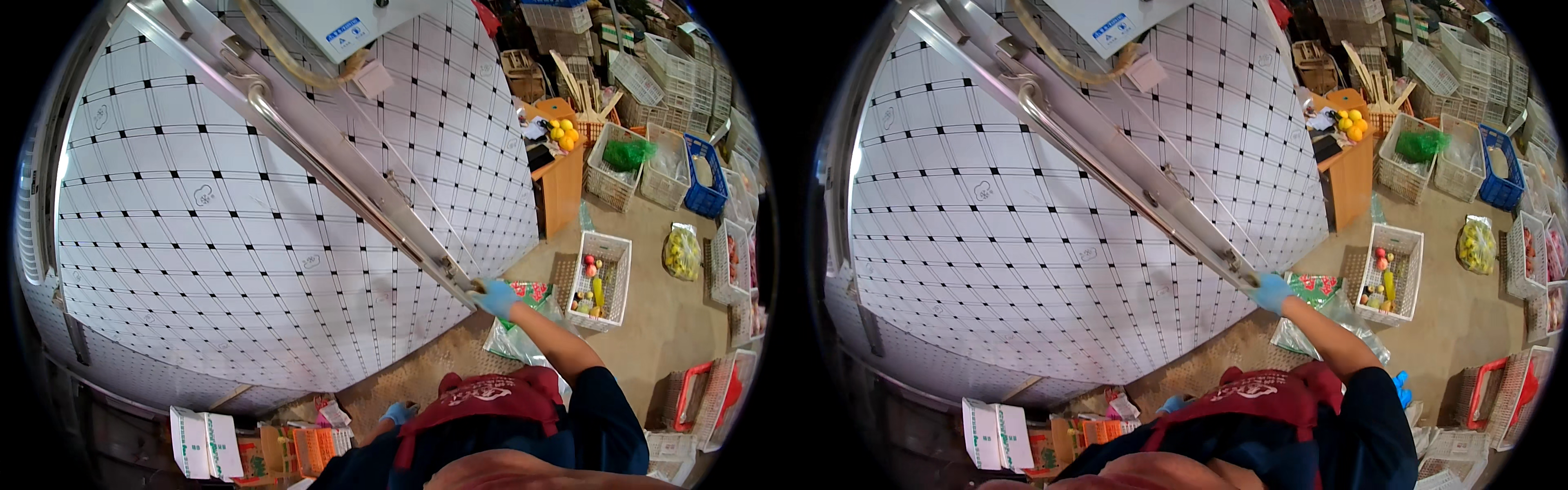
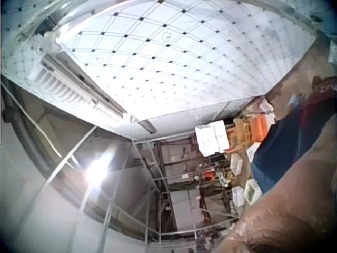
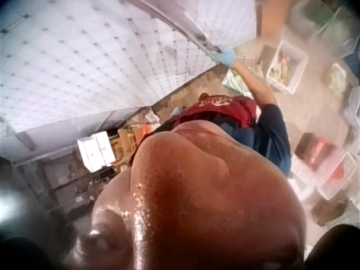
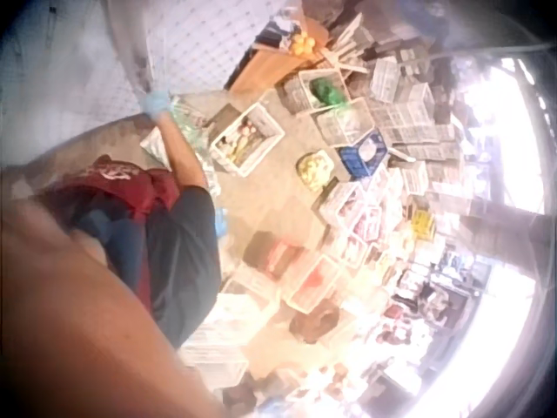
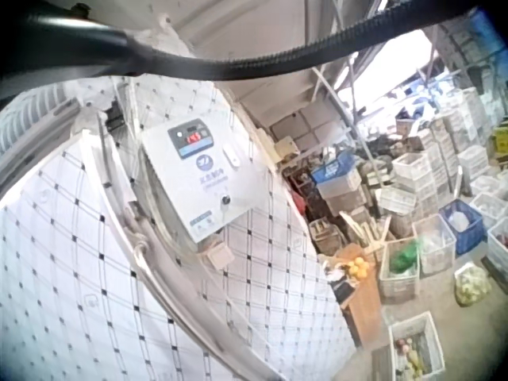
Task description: The person writes on a clipboard, enters a walk-in refrigerated room to retrieve a bag, and then weighs individual vegetables on a digital scale, marking the checklist on the clipboard between actions.
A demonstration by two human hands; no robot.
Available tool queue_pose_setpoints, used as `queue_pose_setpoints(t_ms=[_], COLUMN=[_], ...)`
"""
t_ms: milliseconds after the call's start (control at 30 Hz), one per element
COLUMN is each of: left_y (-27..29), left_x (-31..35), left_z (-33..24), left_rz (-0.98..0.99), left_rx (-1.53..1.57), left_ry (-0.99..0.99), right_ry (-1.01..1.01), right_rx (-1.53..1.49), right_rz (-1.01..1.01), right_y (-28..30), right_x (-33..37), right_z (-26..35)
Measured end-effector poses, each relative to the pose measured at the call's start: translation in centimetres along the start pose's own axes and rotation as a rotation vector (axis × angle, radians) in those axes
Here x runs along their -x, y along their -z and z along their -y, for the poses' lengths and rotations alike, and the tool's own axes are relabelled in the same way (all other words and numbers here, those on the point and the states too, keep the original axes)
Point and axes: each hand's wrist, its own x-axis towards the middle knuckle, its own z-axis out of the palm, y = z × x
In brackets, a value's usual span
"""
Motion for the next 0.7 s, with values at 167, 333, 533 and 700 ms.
queue_pose_setpoints(t_ms=[167,333,533,700], left_y=[5.4,12.6,32.8,35.3], left_x=[0.1,-2.4,-3.1,1.5], left_z=[-1.6,-10.2,-27.2,-37.7], left_rz=[-0.018,-0.572,-0.982,-0.499], left_rx=[-0.249,-0.154,0.564,0.562], left_ry=[-0.059,-0.287,-0.805,-1.126], right_ry=[-0.367,-0.93,-1.311,-1.569], right_rx=[0.035,0.146,0.075,-0.168], right_rz=[-0.113,-0.239,-0.591,-0.716], right_y=[-2.4,-4.2,-9.8,-18.4], right_x=[9.3,27.9,45.9,51.5], right_z=[-19.9,-29.0,-27.8,-26.0])
